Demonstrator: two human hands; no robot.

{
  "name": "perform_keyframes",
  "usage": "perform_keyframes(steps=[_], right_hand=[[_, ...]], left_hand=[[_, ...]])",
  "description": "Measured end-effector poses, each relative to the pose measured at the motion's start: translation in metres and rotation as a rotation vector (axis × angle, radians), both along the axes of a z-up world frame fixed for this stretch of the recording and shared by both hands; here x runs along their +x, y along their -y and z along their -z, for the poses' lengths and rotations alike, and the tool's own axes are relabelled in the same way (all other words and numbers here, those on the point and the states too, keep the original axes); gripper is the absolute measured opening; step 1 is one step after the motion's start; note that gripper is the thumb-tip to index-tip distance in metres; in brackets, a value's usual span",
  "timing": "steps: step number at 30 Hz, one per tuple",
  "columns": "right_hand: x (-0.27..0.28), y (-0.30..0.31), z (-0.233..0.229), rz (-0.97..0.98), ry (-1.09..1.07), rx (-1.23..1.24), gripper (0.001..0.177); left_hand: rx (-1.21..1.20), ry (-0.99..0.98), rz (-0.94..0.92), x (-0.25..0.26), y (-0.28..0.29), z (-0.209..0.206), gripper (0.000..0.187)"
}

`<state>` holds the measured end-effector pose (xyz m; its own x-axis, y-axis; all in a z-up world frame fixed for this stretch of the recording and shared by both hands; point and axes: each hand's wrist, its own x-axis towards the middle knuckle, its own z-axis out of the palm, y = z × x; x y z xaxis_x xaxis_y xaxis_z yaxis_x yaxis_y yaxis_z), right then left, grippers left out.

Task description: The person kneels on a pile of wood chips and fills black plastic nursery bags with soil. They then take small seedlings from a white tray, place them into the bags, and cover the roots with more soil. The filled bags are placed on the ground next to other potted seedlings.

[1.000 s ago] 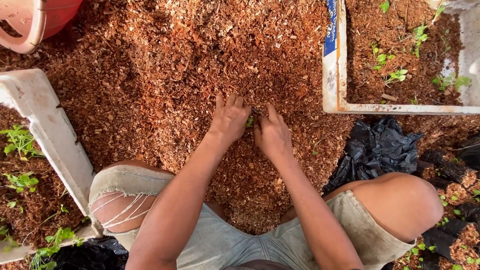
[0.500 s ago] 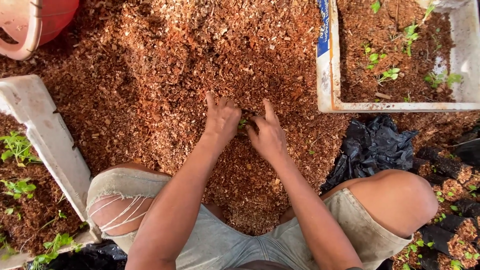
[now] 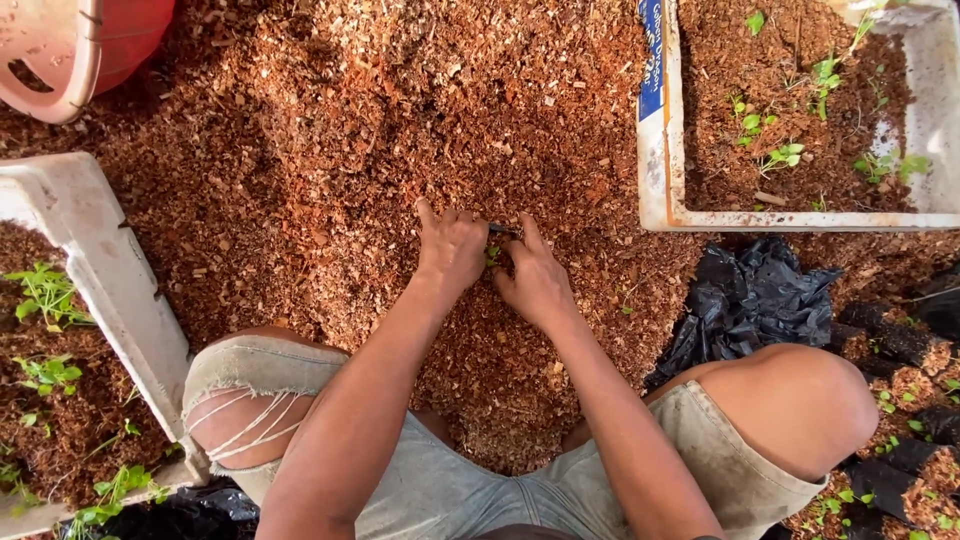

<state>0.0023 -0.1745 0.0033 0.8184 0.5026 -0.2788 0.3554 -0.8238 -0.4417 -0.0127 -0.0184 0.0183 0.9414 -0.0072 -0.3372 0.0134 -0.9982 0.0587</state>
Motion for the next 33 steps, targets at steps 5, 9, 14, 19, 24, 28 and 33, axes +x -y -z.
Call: perform_keyframes(steps=[5,9,14,19,24,28,33], right_hand=[[0.005,-0.005,-0.018,0.061,0.136,0.166,0.029],[-0.001,-0.004,-0.016,-0.001,0.056,0.061,0.037],[0.013,0.007,0.026,0.160,0.097,0.389,0.029],[-0.003,0.020,0.011,0.114,-0.093,0.070,0.040],[-0.025,0.004,-0.014,-0.111,-0.230,-0.219,0.075],[-0.028,0.014,0.022,-0.135,-0.240,-0.194,0.054],[-0.014,0.028,0.039,-0.070,-0.278,-0.075,0.039]], left_hand=[[-0.021,0.082,0.029,-0.005,0.004,-0.053,0.027],[-0.004,-0.001,0.041,-0.002,0.003,-0.038,0.034],[0.016,-0.025,0.016,-0.004,0.002,-0.031,0.038],[-0.018,-0.006,0.050,-0.005,-0.001,-0.034,0.032],[-0.011,0.046,0.108,-0.004,0.003,-0.038,0.029],[-0.078,0.176,0.185,0.007,0.001,0.011,0.037],[-0.092,0.195,0.230,0.006,-0.006,0.032,0.034]])
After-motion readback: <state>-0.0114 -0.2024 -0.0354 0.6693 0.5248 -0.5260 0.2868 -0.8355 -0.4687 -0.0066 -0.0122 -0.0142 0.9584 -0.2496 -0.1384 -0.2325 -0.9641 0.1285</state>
